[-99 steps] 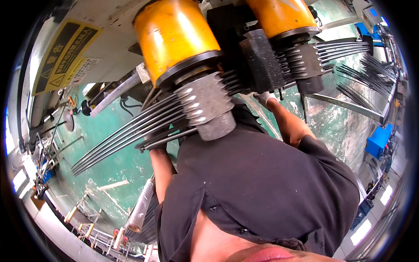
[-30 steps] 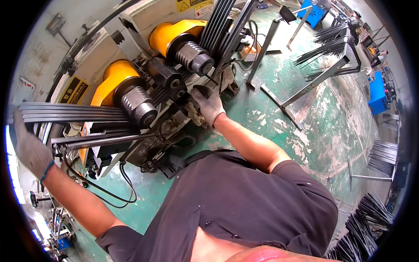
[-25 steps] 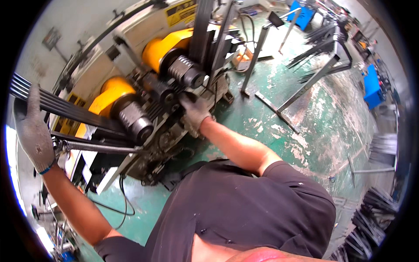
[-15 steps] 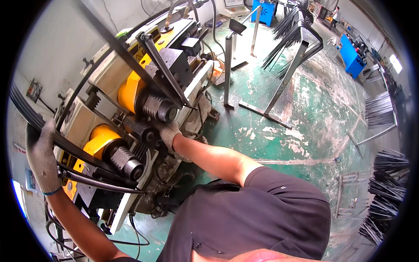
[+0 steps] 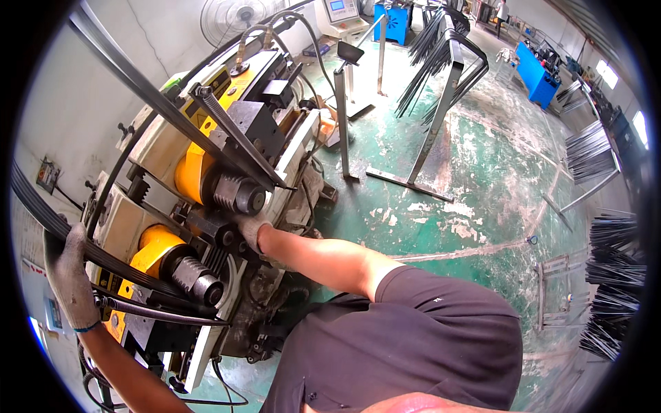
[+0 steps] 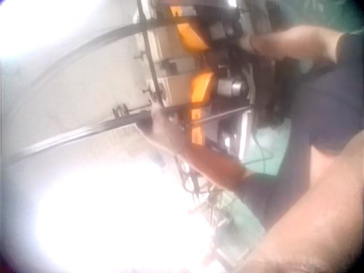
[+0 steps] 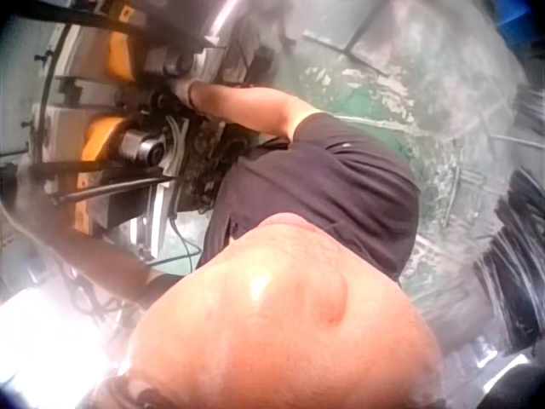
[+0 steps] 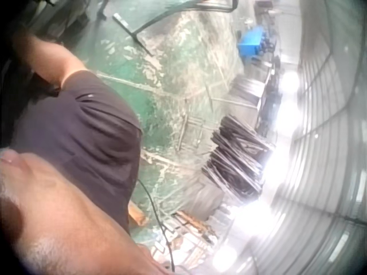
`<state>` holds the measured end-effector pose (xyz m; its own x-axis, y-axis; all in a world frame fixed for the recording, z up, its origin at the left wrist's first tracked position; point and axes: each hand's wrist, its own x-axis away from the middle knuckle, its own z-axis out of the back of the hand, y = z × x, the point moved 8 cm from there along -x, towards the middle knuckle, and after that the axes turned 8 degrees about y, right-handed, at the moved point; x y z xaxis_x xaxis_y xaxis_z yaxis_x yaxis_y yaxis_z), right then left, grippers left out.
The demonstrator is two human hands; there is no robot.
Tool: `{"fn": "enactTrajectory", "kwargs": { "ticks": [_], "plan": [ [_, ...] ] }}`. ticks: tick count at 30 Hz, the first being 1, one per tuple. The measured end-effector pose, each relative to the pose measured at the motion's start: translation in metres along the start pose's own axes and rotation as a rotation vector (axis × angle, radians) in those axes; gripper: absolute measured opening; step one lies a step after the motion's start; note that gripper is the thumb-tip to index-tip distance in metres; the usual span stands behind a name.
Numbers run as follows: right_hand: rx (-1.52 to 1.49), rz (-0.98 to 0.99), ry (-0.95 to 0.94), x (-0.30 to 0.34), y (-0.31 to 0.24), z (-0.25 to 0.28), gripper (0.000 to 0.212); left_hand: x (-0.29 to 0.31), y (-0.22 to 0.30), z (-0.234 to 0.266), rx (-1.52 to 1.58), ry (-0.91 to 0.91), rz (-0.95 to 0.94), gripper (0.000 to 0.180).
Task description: The person takes long metal bars one by one and feeds them into a bending machine to shape them.
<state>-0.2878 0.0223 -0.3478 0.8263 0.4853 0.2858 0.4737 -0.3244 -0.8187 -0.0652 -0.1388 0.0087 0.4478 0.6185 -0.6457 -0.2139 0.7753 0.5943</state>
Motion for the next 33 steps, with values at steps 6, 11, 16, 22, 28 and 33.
{"fn": "enactTrajectory", "kwargs": {
  "ticks": [6, 11, 16, 22, 28, 33],
  "plan": [
    [0.211, 0.198, 0.029, -0.018, 0.004, 0.009, 0.049, -0.019, -0.008, 0.000, 0.024, -0.037, 0.049, 0.037],
    [0.211, 0.308, -0.026, -0.015, 0.004, -0.001, 0.045, -0.038, -0.004, 0.008, 0.099, 0.037, 0.179, 0.045],
    [0.293, 0.291, -0.061, -0.027, 0.011, 0.000, 0.042, -0.041, -0.003, -0.001, 0.081, 0.052, 0.237, 0.039],
    [0.816, 0.697, -0.020, -0.036, 0.012, -0.004, 0.045, -0.035, -0.001, -0.001, 0.070, 0.139, 0.152, 0.032],
    [0.315, 0.362, -0.070, -0.025, 0.005, 0.000, 0.049, -0.032, -0.008, 0.010, 0.008, 0.060, 0.169, 0.031],
    [0.285, 0.327, -0.031, -0.032, 0.015, 0.004, 0.051, -0.021, -0.027, 0.025, 0.095, 0.054, 0.230, 0.028]
  ]
}}
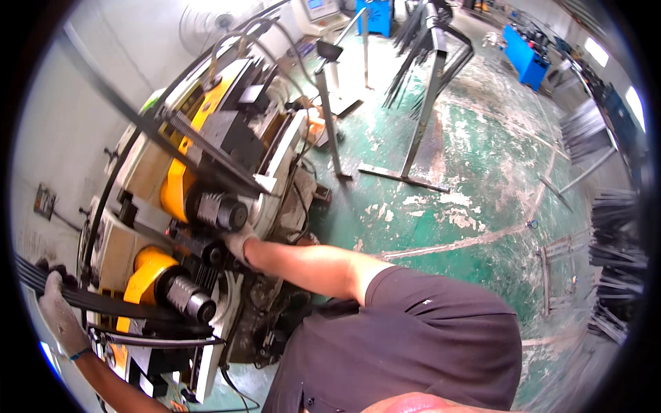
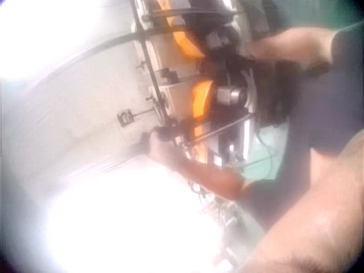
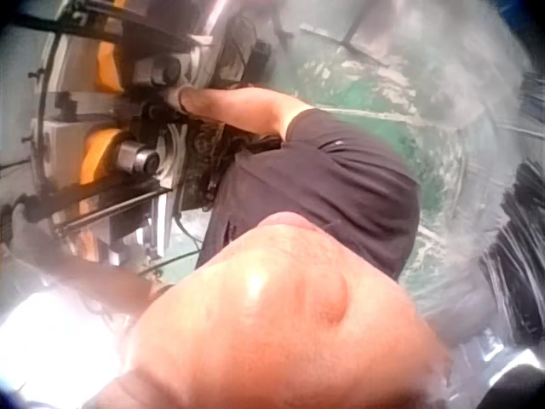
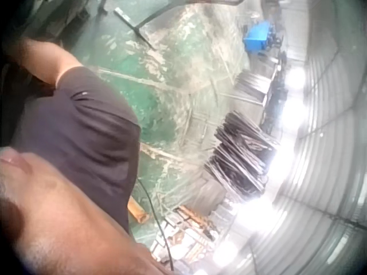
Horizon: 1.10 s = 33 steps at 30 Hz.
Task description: The person takes long metal bars one by one and feeds them into a bending machine to shape them.
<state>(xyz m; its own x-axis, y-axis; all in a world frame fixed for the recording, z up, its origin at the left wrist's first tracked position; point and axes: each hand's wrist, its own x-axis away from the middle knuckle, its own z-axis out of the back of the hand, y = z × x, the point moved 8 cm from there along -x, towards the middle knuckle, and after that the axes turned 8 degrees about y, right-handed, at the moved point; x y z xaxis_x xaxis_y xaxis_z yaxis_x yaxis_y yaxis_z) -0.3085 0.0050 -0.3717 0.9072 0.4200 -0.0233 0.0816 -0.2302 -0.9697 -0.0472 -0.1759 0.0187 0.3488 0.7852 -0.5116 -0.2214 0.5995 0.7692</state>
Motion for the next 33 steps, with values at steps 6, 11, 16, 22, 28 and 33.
{"fn": "enactTrajectory", "kwargs": {
  "ticks": [6, 11, 16, 22, 28, 33],
  "plan": [
    [0.336, -0.005, 0.020, -0.001, 0.013, 0.018, 0.043, 0.010, -0.029, 0.004, -0.151, -0.238, 0.069, 0.032],
    [0.207, -0.002, -0.081, -0.019, 0.053, 0.002, 0.042, 0.025, -0.013, 0.004, 0.062, -0.257, 0.095, 0.040],
    [-0.072, -0.229, -0.064, -0.001, 0.046, 0.005, 0.043, 0.036, -0.008, 0.006, -0.028, -0.185, 0.126, 0.047],
    [0.340, 0.144, -0.093, -0.011, 0.034, 0.004, 0.036, 0.051, 0.007, -0.003, -0.070, -0.148, 0.197, 0.050],
    [0.858, 0.374, -0.283, -0.015, 0.047, -0.014, 0.034, 0.034, -0.008, 0.009, -0.030, -0.228, 0.223, 0.041],
    [0.856, 0.321, -0.287, -0.018, 0.072, -0.019, 0.036, 0.044, 0.002, 0.003, -0.087, -0.218, 0.203, 0.047]
  ]
}}
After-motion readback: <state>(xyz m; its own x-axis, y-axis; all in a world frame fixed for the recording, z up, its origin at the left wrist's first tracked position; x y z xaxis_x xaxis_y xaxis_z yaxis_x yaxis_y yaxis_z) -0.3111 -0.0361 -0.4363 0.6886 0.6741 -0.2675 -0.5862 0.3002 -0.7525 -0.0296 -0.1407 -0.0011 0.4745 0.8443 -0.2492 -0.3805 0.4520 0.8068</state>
